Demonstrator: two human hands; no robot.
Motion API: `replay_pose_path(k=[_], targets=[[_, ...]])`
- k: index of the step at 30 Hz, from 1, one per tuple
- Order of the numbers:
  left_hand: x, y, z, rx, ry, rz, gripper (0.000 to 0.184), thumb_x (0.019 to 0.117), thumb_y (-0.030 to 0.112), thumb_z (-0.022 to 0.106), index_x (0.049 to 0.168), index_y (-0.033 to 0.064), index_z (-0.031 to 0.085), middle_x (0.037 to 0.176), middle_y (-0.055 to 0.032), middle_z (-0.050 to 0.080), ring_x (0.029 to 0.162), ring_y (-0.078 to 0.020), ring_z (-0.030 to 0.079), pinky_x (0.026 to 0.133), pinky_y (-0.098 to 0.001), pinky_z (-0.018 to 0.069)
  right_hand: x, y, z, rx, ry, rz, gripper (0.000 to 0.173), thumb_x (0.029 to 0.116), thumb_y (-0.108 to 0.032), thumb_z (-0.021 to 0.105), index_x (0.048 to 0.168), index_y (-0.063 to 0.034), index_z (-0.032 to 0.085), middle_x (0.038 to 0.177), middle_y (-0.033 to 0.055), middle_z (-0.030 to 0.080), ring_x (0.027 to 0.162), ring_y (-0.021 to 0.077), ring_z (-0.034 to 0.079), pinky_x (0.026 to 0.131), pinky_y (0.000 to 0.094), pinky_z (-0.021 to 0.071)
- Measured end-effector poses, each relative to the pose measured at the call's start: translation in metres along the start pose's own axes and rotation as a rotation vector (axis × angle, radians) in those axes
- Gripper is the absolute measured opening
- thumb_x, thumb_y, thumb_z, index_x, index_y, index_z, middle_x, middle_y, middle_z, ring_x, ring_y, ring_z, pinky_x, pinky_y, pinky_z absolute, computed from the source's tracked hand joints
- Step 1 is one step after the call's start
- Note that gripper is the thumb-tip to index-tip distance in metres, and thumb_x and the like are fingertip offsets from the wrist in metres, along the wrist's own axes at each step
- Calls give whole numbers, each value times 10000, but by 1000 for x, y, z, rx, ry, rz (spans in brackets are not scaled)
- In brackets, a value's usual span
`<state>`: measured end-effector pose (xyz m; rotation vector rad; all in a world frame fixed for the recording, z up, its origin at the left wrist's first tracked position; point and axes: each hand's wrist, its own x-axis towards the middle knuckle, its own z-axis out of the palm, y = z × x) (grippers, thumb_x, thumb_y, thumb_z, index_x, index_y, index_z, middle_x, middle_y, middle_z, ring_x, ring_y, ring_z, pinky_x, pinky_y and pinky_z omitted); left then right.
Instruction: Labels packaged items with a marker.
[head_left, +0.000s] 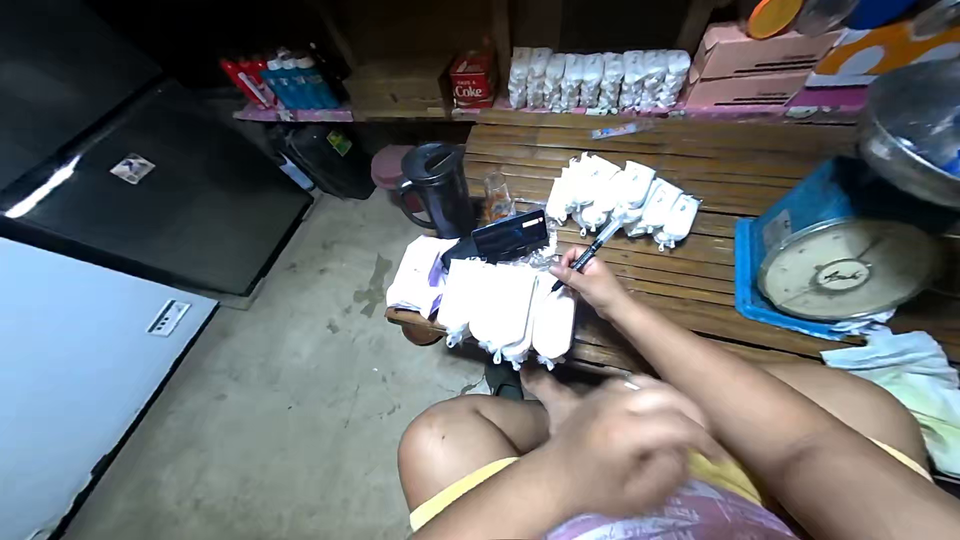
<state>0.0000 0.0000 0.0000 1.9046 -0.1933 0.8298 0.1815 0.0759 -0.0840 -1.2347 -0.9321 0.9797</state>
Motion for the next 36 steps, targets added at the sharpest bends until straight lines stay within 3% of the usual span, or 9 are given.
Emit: replay_pose_path(k=[2, 4, 8, 10, 14, 19, 26, 36], targets=[[-35, -34, -8, 510, 40, -138, 265, 974, 151, 502, 1064, 141, 751, 1156, -39, 731, 1158, -199, 658, 1006, -414, 517, 0, 2, 0, -10, -1, 4, 179, 906, -113, 737, 911, -103, 558, 701, -58, 570, 562, 11, 508, 546, 188, 458], [-64, -57, -10, 860, 81, -201, 296, 987, 238, 517, 1201, 214, 720, 1301, -30, 691, 1259, -231, 614, 1071, -470, 454, -1, 3, -1, -41, -9, 22, 194, 895, -129, 757, 920, -109, 566, 697, -39, 571, 551, 25, 500, 534, 192, 448], [-94, -74, -2, 1147, 66, -306, 465, 1021, 436, 458, 1425, 236, 573, 1524, -10, 536, 1462, -268, 416, 1190, -597, 202, -4, -1, 1, -89, -8, 25, 203, 879, -109, 769, 920, -105, 570, 720, -11, 569, 571, 42, 494, 535, 202, 428], [-99, -78, 0, 1226, 36, -362, 568, 995, 486, 478, 1489, 209, 517, 1569, -15, 485, 1488, -287, 378, 1175, -649, 176, -3, 0, 1, -96, -16, 7, 201, 871, -79, 754, 911, -101, 559, 738, -8, 568, 602, 51, 510, 554, 215, 441], [-103, -84, -2, 1242, 10, -461, 638, 932, 478, 563, 1492, 176, 524, 1571, -59, 484, 1474, -334, 408, 1119, -724, 231, -2, 2, 0, -95, -33, -4, 208, 853, -39, 729, 913, -111, 543, 726, -18, 567, 597, 51, 516, 548, 213, 443], [-110, -91, -5, 1190, -14, -468, 623, 926, 435, 583, 1502, 211, 511, 1580, -28, 472, 1490, -305, 387, 1140, -720, 198, -4, -4, 2, -104, -35, 25, 208, 861, -22, 721, 855, -103, 529, 702, -14, 536, 585, 54, 492, 543, 213, 429], [-114, -94, -6, 1204, -34, -467, 610, 939, 440, 564, 1510, 233, 501, 1591, -15, 459, 1495, -280, 383, 1160, -686, 204, -2, -3, 1, -164, -22, 21, 222, 893, -130, 744, 820, -113, 535, 605, -35, 497, 490, 32, 445, 481, 194, 388], [-112, -90, -8, 1180, -43, -485, 613, 938, 458, 572, 1507, 239, 507, 1593, -5, 458, 1496, -285, 382, 1150, -696, 209, 3, 0, -2, -227, -46, -33, 236, 891, -151, 747, 793, -114, 536, 621, -72, 491, 528, 2, 454, 518, 183, 394]])
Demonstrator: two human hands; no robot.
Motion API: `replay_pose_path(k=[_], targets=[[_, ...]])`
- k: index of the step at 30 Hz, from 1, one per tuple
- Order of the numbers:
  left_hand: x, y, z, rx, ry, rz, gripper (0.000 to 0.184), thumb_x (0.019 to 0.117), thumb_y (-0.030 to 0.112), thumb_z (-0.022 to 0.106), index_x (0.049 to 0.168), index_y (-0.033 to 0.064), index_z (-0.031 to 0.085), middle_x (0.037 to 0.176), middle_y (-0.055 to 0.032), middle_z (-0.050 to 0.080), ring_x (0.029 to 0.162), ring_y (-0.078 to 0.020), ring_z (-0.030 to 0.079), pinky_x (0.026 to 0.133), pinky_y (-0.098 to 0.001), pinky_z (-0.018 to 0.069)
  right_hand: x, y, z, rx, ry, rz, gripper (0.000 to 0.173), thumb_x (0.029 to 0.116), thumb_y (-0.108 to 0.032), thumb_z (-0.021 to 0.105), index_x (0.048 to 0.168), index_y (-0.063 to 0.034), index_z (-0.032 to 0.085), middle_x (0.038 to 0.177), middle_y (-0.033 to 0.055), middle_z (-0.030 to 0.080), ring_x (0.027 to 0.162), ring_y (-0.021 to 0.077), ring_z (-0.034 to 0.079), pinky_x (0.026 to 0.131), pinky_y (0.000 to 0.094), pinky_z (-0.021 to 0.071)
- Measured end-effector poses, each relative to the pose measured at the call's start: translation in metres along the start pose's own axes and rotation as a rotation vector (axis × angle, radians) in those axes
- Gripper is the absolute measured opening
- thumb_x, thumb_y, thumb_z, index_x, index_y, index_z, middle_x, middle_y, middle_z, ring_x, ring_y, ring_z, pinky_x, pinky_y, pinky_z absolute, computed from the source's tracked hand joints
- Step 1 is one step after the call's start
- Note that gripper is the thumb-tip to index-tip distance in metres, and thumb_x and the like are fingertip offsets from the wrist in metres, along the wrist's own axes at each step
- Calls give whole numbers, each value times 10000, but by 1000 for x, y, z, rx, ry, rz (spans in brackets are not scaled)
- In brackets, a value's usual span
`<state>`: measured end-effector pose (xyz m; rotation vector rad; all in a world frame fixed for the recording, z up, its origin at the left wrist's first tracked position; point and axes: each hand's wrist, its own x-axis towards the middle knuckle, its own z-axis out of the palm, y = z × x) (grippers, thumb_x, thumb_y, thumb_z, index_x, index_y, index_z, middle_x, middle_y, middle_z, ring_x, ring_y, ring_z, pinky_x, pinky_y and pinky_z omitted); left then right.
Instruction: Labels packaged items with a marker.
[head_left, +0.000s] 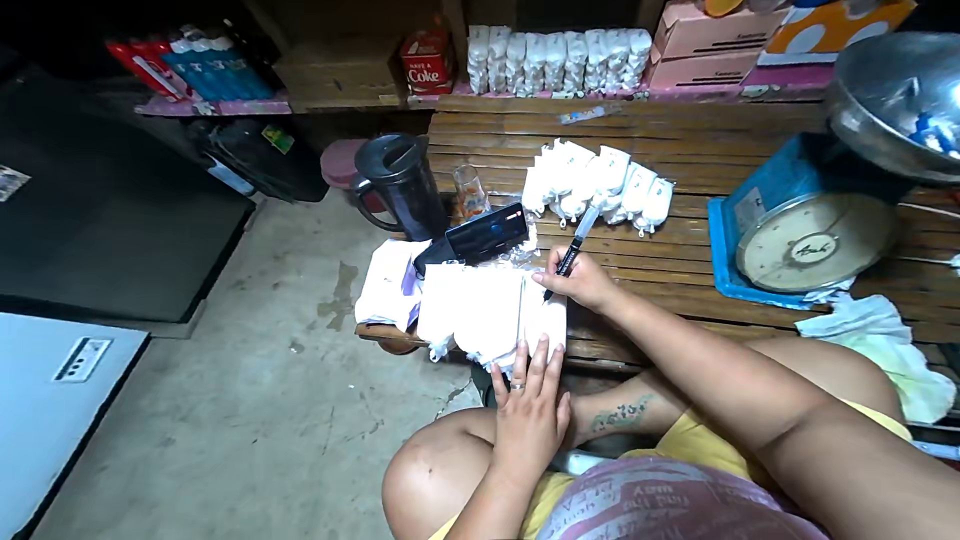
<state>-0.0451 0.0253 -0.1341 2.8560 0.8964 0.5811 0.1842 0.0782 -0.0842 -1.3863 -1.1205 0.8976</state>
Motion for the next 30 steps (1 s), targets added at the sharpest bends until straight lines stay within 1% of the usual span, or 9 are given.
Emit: replay_pose_path(k=[6, 9, 15, 17, 20, 23, 25, 27, 30], targets=[[1, -1, -1, 0, -14, -1, 614, 938, 460, 573, 1510, 249, 505, 1587, 5, 467, 1491, -280, 392, 1152, -692, 211, 1, 2, -1, -5, 14, 9, 210, 896, -127, 716, 793, -116, 533, 610, -69, 486, 514, 8, 451, 507, 184, 393], [1, 0, -1, -1, -9, 2, 608, 940, 460, 568, 1505, 245, 509, 1586, 2, 468, 1492, -280, 391, 1152, -693, 207, 0, 4, 1, -15, 22, -4, 212, 899, -110, 720, 793, -99, 537, 581, -46, 479, 481, 25, 444, 476, 189, 386], [1, -1, -1, 1, -13, 3, 611, 943, 467, 560, 1507, 238, 507, 1590, 2, 464, 1492, -284, 390, 1150, -696, 210, 0, 7, 0, -60, 0, -31, 213, 900, -135, 712, 786, -96, 537, 580, -36, 477, 483, 35, 451, 474, 203, 389], [1, -1, -1, 2, -10, 5, 606, 945, 472, 555, 1504, 243, 510, 1587, 2, 467, 1490, -286, 393, 1150, -697, 207, 0, 8, -1, -72, -17, -39, 204, 891, -134, 702, 776, -100, 537, 576, -42, 472, 483, 34, 444, 474, 207, 380], [1, -1, -1, -15, -10, 5, 610, 939, 457, 567, 1506, 241, 510, 1584, -5, 471, 1491, -292, 390, 1153, -702, 201, 1, 9, -3, -97, -59, -28, 190, 869, -151, 694, 771, -97, 540, 566, -39, 481, 480, 39, 461, 472, 225, 394], [0, -1, 1, -14, -10, 2, 613, 940, 457, 567, 1512, 246, 503, 1597, -4, 455, 1502, -297, 371, 1157, -706, 187, 3, 13, -3, -113, -33, -37, 205, 879, -215, 699, 783, -118, 546, 610, -64, 484, 524, 22, 456, 506, 220, 386], [0, -1, 2, -13, -14, 1, 616, 943, 465, 561, 1516, 248, 498, 1602, -2, 446, 1506, -295, 365, 1159, -708, 184, 3, 15, -2, -112, -6, -42, 216, 885, -218, 717, 787, -112, 556, 613, -58, 482, 526, 25, 446, 506, 220, 375], [0, -1, 2, -14, -10, 2, 618, 940, 466, 565, 1514, 246, 500, 1597, -3, 454, 1500, -291, 376, 1158, -705, 190, 2, 12, -1, -131, -7, -16, 214, 892, -204, 716, 786, -105, 558, 588, -38, 472, 498, 48, 438, 482, 233, 364], [0, -1, 2, -17, -12, 2, 624, 941, 464, 560, 1521, 247, 491, 1598, -1, 453, 1502, -291, 371, 1159, -703, 187, 0, 8, -3, -152, -32, 15, 161, 868, -188, 657, 780, -114, 545, 570, -25, 465, 477, 69, 444, 459, 254, 366]])
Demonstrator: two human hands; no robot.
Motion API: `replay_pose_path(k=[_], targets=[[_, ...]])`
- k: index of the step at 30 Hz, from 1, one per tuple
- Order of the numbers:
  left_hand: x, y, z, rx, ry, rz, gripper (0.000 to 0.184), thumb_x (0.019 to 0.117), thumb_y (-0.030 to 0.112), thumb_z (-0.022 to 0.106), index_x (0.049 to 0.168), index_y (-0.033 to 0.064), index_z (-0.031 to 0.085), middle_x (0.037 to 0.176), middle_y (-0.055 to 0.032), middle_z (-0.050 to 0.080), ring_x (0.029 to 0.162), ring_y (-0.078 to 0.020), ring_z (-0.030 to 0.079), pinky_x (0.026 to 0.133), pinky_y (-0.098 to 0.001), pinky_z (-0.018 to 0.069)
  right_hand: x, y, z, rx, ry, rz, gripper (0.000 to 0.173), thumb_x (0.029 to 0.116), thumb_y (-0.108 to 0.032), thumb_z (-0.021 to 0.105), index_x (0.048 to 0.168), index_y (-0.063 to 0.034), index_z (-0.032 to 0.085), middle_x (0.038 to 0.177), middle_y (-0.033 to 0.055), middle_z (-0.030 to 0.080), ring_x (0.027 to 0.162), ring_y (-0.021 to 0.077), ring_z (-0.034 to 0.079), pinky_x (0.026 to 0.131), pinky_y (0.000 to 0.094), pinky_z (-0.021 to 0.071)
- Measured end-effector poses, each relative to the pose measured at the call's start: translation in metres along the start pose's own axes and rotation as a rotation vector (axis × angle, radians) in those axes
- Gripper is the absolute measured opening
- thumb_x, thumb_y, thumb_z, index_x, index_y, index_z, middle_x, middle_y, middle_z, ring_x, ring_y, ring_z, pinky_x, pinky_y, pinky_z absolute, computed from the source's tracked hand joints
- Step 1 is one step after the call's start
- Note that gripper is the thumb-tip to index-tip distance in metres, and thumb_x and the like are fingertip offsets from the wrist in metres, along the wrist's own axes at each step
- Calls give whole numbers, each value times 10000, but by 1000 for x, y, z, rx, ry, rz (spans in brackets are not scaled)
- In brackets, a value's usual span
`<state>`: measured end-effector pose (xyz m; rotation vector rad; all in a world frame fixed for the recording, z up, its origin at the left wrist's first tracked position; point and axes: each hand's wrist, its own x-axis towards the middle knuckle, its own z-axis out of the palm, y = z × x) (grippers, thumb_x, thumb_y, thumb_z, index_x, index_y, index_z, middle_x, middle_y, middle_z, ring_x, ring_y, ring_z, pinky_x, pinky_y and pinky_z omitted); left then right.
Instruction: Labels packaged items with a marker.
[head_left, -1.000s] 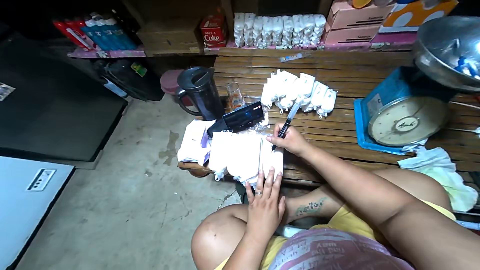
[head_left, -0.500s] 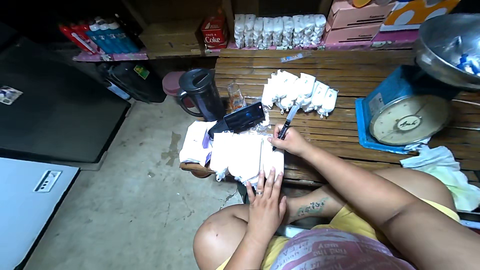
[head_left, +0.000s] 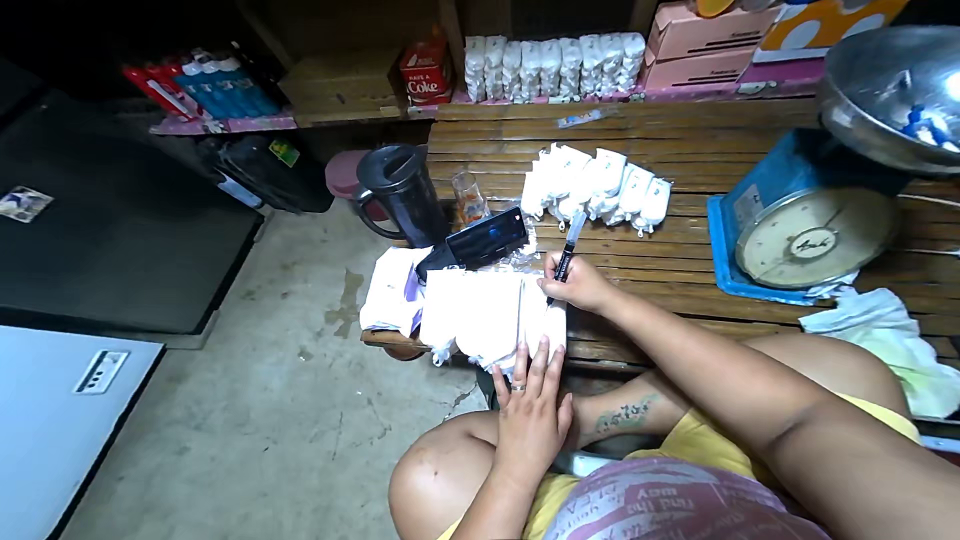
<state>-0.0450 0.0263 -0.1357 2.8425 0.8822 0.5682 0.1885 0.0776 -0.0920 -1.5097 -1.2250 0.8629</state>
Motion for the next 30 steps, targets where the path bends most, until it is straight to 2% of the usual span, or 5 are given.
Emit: replay_pose_path(k=[7, 11, 17, 21, 30], targets=[[0, 0, 0, -9, 3, -2, 616, 943, 480, 550, 1511, 246, 501, 1596, -1, 455, 1501, -305, 369, 1151, -707, 190, -1, -2, 3, 43, 2, -27, 195, 886, -170, 700, 782, -91, 555, 565, -27, 472, 476, 57, 448, 467, 237, 380], [0, 0, 1, -13, -5, -5, 629, 943, 483, 553, 1524, 250, 486, 1604, 0, 443, 1509, -308, 356, 1153, -716, 177, 3, 4, 1, 47, 35, -30, 174, 874, -203, 671, 787, -123, 543, 594, -56, 473, 504, 34, 454, 488, 226, 379], [0, 0, 0, -12, 1, -2, 619, 940, 479, 548, 1509, 239, 506, 1585, -17, 469, 1500, -315, 371, 1145, -722, 184, 3, -7, -3, 77, 65, -23, 182, 895, -136, 679, 794, -104, 532, 607, -60, 463, 516, 20, 442, 506, 203, 379], [0, 0, 0, -7, -4, -4, 622, 944, 492, 537, 1517, 253, 495, 1598, -4, 453, 1505, -307, 363, 1155, -714, 168, 4, 0, -3, 71, 38, -38, 190, 883, -191, 685, 791, -112, 538, 609, -66, 468, 518, 16, 447, 507, 206, 383], [1, 0, -1, -15, -9, -8, 618, 947, 484, 541, 1517, 247, 499, 1597, 1, 455, 1507, -311, 360, 1154, -715, 167, 5, 2, -4, 33, 18, -28, 194, 887, -198, 692, 795, -105, 548, 601, -60, 461, 518, 24, 440, 508, 215, 369]])
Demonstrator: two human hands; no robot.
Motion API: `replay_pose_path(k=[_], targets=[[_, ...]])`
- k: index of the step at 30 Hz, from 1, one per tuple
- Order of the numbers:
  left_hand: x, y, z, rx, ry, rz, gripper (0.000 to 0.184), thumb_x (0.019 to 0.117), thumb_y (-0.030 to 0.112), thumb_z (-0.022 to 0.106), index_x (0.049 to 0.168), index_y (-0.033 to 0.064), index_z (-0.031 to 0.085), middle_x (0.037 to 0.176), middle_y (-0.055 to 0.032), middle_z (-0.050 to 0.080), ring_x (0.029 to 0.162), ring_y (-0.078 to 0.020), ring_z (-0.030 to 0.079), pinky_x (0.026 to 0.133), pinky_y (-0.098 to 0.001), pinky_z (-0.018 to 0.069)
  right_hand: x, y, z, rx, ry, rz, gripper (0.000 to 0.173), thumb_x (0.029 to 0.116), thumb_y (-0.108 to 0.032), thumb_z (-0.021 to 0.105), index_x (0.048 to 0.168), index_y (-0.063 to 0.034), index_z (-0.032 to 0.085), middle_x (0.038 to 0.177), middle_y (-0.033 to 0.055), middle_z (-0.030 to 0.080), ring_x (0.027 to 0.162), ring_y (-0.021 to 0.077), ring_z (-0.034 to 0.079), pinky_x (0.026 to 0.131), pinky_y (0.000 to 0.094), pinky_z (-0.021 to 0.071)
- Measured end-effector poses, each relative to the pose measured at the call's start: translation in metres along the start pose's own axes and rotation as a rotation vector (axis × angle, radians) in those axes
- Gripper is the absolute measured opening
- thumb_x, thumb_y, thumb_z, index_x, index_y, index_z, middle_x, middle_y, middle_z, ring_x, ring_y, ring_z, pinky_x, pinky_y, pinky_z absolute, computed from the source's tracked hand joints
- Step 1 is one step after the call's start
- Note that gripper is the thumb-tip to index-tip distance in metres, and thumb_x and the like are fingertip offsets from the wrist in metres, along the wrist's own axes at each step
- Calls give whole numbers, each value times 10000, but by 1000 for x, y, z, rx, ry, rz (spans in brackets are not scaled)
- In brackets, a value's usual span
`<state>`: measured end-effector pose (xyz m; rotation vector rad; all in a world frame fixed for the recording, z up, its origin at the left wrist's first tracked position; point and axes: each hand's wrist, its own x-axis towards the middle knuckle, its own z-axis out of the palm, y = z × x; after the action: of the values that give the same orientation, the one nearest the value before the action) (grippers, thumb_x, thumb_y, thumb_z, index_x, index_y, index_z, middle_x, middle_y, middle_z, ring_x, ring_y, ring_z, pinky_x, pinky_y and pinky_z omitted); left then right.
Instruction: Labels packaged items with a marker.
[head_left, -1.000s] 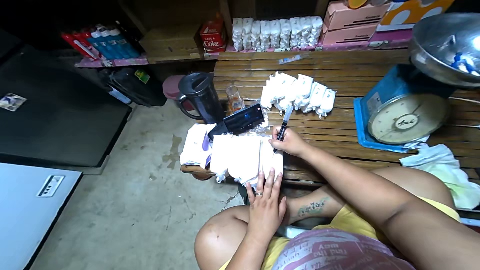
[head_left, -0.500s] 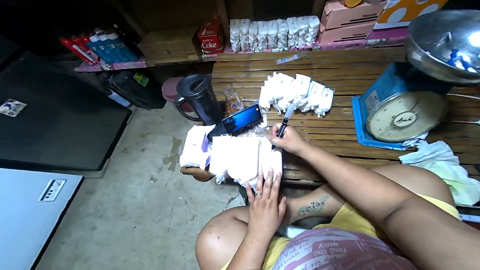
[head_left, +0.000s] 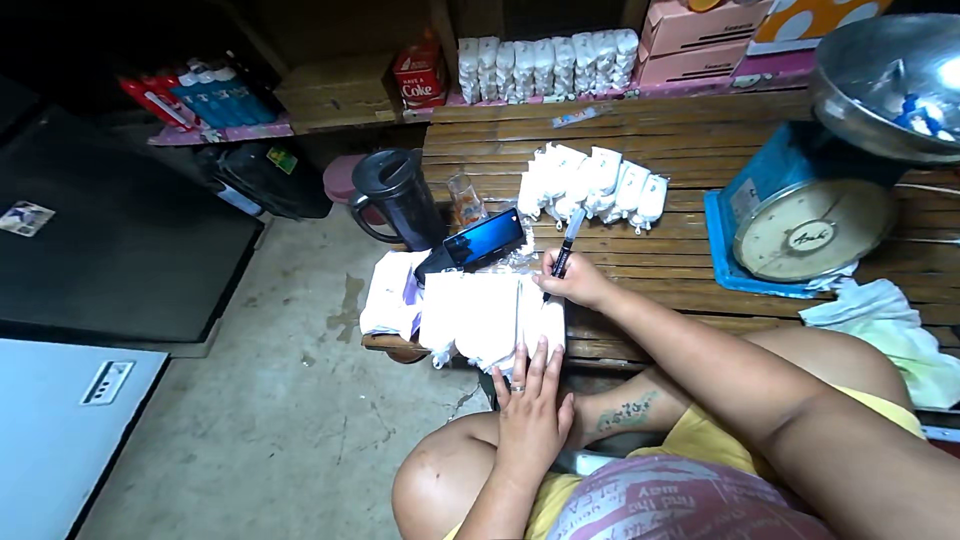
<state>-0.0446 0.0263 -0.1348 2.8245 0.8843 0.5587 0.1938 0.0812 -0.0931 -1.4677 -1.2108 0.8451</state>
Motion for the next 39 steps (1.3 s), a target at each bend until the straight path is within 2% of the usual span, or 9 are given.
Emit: replay_pose_path(k=[16, 22, 25, 29, 31, 34, 39], targets=[[0, 0, 0, -19, -9, -2, 627, 945, 485, 544, 1524, 249, 490, 1602, 3, 447, 1514, -305, 348, 1156, -714, 170, 0, 0, -1, 2, 1, 39, 167, 854, -193, 666, 777, -128, 533, 594, -59, 465, 508, 33, 447, 492, 231, 373], [0, -1, 0, -21, -9, -1, 623, 948, 493, 539, 1518, 244, 497, 1603, -1, 445, 1508, -308, 358, 1154, -712, 176, 0, -3, 0, 29, 38, 54, 186, 891, -171, 688, 807, -96, 541, 615, -42, 476, 521, 41, 459, 511, 228, 401], [0, -1, 0, -23, -6, -4, 626, 946, 492, 541, 1519, 246, 493, 1602, -2, 447, 1508, -311, 357, 1154, -711, 177, 0, -3, 1, 41, 45, 70, 181, 890, -163, 681, 804, -99, 535, 605, -40, 469, 512, 48, 450, 503, 230, 387], [0, -1, 0, -30, -12, -1, 638, 938, 493, 550, 1523, 243, 492, 1605, -3, 442, 1511, -321, 350, 1149, -725, 168, 0, -3, -1, 31, 21, 61, 160, 869, -164, 655, 788, -111, 528, 593, -40, 482, 500, 50, 482, 489, 240, 422], [0, -1, 0, -27, -10, -3, 635, 940, 495, 547, 1521, 247, 493, 1605, 0, 442, 1510, -315, 353, 1151, -721, 170, 0, -4, 0, 37, 34, 61, 169, 886, -148, 663, 801, -96, 527, 611, -34, 469, 519, 52, 460, 507, 235, 397], [0, 0, 0, -28, -3, -3, 627, 940, 489, 551, 1515, 243, 500, 1600, -5, 449, 1505, -309, 364, 1153, -714, 182, 1, -3, 0, 28, 43, 75, 166, 900, -155, 666, 829, -83, 535, 627, -19, 484, 530, 67, 480, 519, 253, 426], [0, -1, 0, -32, -8, -1, 634, 938, 487, 553, 1520, 243, 495, 1603, -2, 445, 1509, -312, 355, 1153, -712, 178, 1, -1, -1, 25, 39, 60, 165, 870, -148, 662, 799, -106, 519, 607, -36, 470, 513, 53, 465, 501, 240, 402]])
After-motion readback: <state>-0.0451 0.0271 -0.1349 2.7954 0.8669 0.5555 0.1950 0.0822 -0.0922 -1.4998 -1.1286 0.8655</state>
